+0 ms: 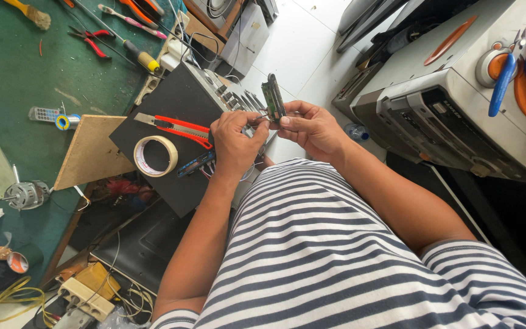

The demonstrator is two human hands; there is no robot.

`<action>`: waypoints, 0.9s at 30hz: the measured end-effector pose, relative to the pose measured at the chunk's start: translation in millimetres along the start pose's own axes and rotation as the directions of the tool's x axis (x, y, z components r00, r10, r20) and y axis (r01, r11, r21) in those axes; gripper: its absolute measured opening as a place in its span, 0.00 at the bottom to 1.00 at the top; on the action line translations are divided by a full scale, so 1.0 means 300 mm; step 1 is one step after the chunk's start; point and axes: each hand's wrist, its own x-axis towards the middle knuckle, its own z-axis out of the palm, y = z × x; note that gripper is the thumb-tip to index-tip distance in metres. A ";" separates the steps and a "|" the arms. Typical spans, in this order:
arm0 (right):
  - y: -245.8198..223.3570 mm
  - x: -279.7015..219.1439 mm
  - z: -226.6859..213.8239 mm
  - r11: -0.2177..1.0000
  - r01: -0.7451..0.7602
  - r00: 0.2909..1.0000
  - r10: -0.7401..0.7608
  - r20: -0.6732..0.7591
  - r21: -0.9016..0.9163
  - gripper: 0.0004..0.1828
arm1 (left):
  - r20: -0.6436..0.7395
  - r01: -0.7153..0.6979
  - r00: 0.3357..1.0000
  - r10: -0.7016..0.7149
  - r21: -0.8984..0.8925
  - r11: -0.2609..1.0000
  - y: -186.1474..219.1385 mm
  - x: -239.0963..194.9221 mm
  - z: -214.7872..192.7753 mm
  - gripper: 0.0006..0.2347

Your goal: The person strips the insulation from wires using wire strippers and connects them to a small circuit board. They then use a multimeter to test the electrical connections on the board.

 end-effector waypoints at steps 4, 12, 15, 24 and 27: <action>0.000 0.000 -0.005 1.000 0.001 1.000 -0.001 -0.004 -0.003 0.16 | -0.007 -0.008 1.000 0.008 0.016 1.000 0.004 -0.001 0.004 0.08; 0.007 -0.001 -0.008 0.999 0.035 0.999 -0.035 0.000 -0.028 0.17 | -0.061 -0.030 0.998 0.034 0.051 0.998 0.023 -0.005 0.016 0.06; 0.012 0.005 -0.016 0.999 0.038 0.999 -0.038 -0.004 -0.029 0.17 | -0.066 -0.028 0.997 0.029 0.022 0.999 0.032 -0.005 0.013 0.06; 0.056 0.032 -0.062 0.987 0.086 0.996 -0.089 -0.021 -0.136 0.19 | -0.137 -0.078 0.987 0.089 0.082 0.994 0.013 -0.006 0.035 0.05; 0.057 0.037 -0.057 0.971 0.118 0.992 -0.125 -0.019 -0.206 0.20 | -0.141 -0.103 0.984 0.109 0.055 0.993 0.013 -0.009 0.032 0.05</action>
